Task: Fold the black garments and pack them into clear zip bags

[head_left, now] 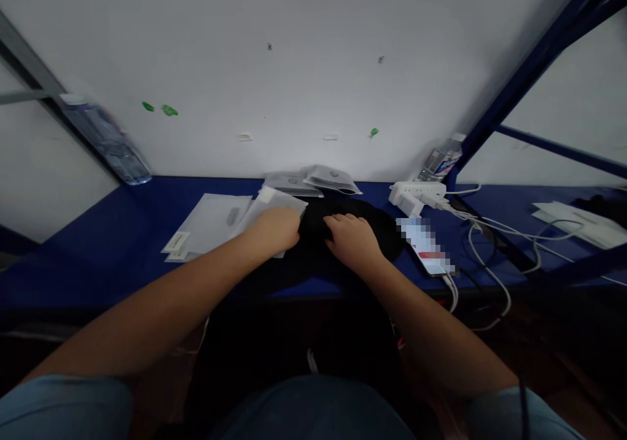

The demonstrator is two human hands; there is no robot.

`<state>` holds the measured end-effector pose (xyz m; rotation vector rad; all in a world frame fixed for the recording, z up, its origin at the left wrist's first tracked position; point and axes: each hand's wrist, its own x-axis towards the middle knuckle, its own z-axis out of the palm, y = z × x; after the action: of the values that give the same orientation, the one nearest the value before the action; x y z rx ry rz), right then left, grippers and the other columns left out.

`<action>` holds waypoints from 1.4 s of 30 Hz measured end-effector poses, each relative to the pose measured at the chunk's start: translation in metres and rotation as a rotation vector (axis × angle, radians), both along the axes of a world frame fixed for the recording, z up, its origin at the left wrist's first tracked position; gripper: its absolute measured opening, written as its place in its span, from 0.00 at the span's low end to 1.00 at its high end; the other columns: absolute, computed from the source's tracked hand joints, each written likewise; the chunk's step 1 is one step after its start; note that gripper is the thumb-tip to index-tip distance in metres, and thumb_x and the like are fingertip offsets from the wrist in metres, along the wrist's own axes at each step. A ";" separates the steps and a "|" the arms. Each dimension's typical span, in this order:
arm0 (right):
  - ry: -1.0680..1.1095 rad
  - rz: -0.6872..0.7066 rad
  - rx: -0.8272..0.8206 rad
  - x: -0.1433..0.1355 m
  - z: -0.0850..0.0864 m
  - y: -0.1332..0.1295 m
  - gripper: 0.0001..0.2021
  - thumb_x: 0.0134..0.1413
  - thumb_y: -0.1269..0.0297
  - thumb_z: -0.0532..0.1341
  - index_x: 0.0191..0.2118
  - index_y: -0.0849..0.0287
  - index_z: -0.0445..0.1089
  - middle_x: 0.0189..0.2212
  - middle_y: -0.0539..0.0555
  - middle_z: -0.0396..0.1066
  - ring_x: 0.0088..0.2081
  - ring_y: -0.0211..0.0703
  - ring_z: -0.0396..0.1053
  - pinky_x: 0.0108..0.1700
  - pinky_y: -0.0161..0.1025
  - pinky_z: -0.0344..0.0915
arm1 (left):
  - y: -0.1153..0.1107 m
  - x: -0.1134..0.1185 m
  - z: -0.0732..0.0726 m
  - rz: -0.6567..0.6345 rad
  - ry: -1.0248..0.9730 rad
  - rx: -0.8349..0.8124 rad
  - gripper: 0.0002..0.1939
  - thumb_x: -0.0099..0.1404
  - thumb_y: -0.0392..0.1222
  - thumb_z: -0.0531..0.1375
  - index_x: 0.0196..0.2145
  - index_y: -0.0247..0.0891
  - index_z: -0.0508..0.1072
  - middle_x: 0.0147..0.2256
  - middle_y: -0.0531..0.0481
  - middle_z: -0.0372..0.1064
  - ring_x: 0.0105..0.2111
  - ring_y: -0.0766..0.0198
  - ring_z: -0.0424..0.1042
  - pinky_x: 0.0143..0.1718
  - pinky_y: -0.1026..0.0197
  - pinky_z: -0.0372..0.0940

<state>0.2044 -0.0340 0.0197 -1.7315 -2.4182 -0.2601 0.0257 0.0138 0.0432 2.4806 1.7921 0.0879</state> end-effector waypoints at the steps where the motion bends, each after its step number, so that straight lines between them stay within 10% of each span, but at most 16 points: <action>1: 0.011 -0.010 0.000 0.001 0.000 0.001 0.15 0.59 0.65 0.62 0.52 0.57 0.71 0.49 0.60 0.76 0.50 0.54 0.70 0.48 0.47 0.65 | 0.005 -0.002 0.000 -0.048 0.055 -0.002 0.06 0.57 0.37 0.62 0.33 0.37 0.79 0.37 0.38 0.78 0.39 0.45 0.77 0.40 0.52 0.68; 13: 0.201 -0.247 0.109 -0.001 0.017 0.007 0.22 0.66 0.61 0.54 0.62 0.63 0.65 0.53 0.64 0.72 0.48 0.54 0.72 0.48 0.45 0.65 | 0.015 -0.016 -0.017 -0.029 -0.143 0.119 0.07 0.62 0.41 0.57 0.30 0.40 0.74 0.36 0.44 0.76 0.36 0.54 0.75 0.36 0.57 0.65; 22: -0.073 -0.001 0.010 -0.033 0.012 0.007 0.25 0.64 0.65 0.56 0.65 0.59 0.62 0.51 0.64 0.70 0.49 0.56 0.69 0.47 0.48 0.63 | 0.015 -0.014 -0.030 0.003 -0.204 0.138 0.07 0.63 0.38 0.56 0.34 0.39 0.75 0.37 0.42 0.75 0.38 0.53 0.75 0.38 0.56 0.66; 34: 0.010 -0.165 0.131 -0.030 0.018 0.010 0.22 0.66 0.67 0.52 0.63 0.68 0.61 0.52 0.68 0.67 0.46 0.53 0.68 0.44 0.44 0.66 | 0.016 -0.012 -0.025 -0.052 -0.337 0.082 0.10 0.67 0.37 0.53 0.33 0.39 0.74 0.36 0.46 0.76 0.38 0.56 0.74 0.40 0.58 0.65; 42: -0.074 -0.039 0.054 -0.040 0.004 0.007 0.23 0.67 0.69 0.50 0.64 0.68 0.60 0.50 0.67 0.68 0.46 0.52 0.68 0.45 0.45 0.66 | 0.018 -0.014 -0.031 -0.035 -0.395 0.126 0.09 0.67 0.37 0.52 0.32 0.39 0.71 0.37 0.44 0.74 0.40 0.55 0.73 0.41 0.56 0.65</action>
<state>0.1645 -0.0269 0.0235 -1.7776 -2.4064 -0.3973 0.0121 0.0316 0.0121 2.3575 1.6180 0.6572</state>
